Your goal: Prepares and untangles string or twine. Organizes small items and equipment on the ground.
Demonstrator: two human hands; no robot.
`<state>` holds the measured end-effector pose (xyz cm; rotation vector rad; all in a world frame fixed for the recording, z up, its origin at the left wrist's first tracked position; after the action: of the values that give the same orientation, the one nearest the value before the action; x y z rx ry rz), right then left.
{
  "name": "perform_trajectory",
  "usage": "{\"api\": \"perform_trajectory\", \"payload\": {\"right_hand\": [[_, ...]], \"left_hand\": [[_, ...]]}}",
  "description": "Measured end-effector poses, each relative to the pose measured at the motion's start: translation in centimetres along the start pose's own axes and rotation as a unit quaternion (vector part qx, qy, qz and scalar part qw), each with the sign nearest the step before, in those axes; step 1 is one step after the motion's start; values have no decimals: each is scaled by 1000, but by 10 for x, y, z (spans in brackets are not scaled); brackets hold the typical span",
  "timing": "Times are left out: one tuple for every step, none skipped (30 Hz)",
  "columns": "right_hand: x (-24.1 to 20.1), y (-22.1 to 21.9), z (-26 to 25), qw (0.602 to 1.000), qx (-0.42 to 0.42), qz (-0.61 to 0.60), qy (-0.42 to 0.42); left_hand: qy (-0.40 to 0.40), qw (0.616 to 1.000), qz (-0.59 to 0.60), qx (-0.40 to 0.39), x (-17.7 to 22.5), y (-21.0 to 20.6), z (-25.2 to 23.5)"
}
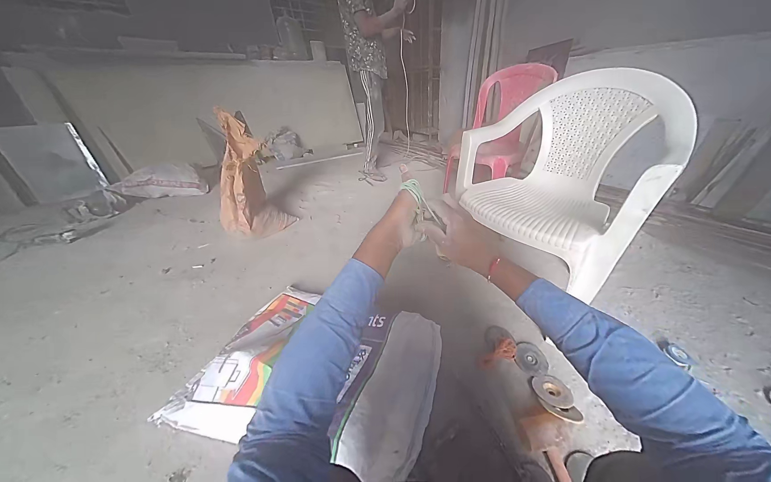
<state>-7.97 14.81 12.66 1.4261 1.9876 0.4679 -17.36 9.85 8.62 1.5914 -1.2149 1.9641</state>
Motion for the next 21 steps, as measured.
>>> {"api": "perform_trajectory", "payload": {"right_hand": [[-1, 3, 0, 1000, 21, 8, 8], [-1, 6, 1, 999, 43, 18, 14], [-2, 8, 1, 998, 56, 35, 19], [-3, 12, 0, 996, 62, 60, 24], [-5, 13, -1, 993, 60, 95, 30], [-7, 13, -2, 989, 42, 137, 25], [-8, 13, -3, 986, 11, 169, 2], [-7, 14, -5, 983, -17, 178, -30], [-3, 16, -5, 983, -27, 168, -62], [3, 20, -5, 985, -13, 153, -83], [9, 25, -5, 986, 19, 134, -93], [14, 30, -4, 987, 53, 117, -96], [18, 34, -4, 987, 80, 105, -96], [19, 37, -4, 986, 96, 96, -97], [20, 39, -5, 985, 107, 94, -97], [20, 41, -5, 984, 113, 101, -97], [20, 43, -5, 982, 118, 115, -91], [20, 45, -4, 980, 124, 131, -80], [21, 48, -4, 978, 138, 139, -67], [22, 51, -4, 977, 150, 136, -64], [23, 53, -4, 977, 157, 128, -68]], "left_hand": [[-4, 1000, 3, 14, 1, -3, -1], [-4, 999, 21, 28, 0, -7, -1], [3, 998, 48, 31, 0, -14, -2], [9, 997, 71, 39, 1, -21, -2], [9, 996, 78, 46, 1, -26, -1], [8, 997, 67, 47, 0, -28, 1], [13, 998, 54, 40, -2, -29, 2], [17, 998, 40, 35, -5, -31, 1], [19, 999, 31, 30, -7, -34, 1], [15, 999, 25, 32, -7, -38, 1], [2, 999, 21, 46, -7, -41, 1], [-21, 998, 18, 64, -6, -44, 3], [-48, 995, 18, 84, -5, -47, 4], [-78, 992, 19, 100, -4, -50, 5], [-105, 988, 23, 110, -1, -51, 5], [-127, 985, 33, 113, 2, -51, 5], [-145, 982, 45, 110, 5, -50, 5], [-154, 981, 62, 100, 7, -50, 3], [-157, 980, 82, 85, 6, -49, 0], [-155, 980, 104, 64, 4, -48, -5], [-149, 981, 123, 33, 3, -48, -10]]}}
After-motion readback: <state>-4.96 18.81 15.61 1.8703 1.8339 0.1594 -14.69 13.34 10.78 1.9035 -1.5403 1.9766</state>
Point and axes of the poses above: each hand's wrist, its own z-axis away from the middle knuckle, its own y-axis out of the back of the hand, x = y × z, the point moved 9 cm from there along -z, towards the middle knuckle, and after that the axes turned 7 degrees about z, right-handed, at the moved point
